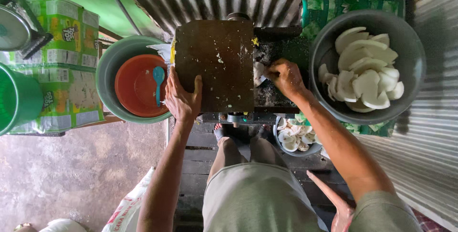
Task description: The person feeds slices of coconut one at a time into a grating machine, holding a wooden guard plate over the mechanism while grated coconut falls into a red basin lined with plastic. They then scoop the grated coconut with a blue scoop and move the filled basin near a weighing scale before resuming feeding slices.
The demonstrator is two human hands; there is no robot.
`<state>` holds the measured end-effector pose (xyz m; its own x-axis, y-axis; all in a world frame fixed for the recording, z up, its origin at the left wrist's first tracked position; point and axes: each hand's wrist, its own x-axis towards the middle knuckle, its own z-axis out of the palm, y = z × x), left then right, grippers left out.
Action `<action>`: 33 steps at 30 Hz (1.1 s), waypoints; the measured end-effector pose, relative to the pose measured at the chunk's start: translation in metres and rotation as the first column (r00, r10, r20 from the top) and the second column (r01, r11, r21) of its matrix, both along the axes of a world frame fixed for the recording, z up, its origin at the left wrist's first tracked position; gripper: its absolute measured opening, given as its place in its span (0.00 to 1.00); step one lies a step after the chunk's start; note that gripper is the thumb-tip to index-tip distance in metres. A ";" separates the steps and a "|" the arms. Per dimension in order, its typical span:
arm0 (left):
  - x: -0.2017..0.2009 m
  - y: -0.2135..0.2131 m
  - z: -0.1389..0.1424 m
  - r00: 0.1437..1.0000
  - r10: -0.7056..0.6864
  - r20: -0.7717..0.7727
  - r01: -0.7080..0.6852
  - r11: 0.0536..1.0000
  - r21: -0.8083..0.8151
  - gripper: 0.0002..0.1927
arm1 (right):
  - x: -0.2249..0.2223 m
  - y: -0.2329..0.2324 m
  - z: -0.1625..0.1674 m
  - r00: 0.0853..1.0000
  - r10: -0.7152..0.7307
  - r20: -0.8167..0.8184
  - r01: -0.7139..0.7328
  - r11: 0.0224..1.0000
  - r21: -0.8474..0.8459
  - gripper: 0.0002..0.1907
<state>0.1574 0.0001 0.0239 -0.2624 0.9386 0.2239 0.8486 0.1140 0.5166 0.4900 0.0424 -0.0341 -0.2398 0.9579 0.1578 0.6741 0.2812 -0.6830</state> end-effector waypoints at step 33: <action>-0.001 0.000 0.000 1.000 0.010 0.001 -0.010 1.000 -0.002 0.43 | -0.007 0.007 -0.009 0.978 0.093 0.187 -0.084 0.995 -0.058 0.15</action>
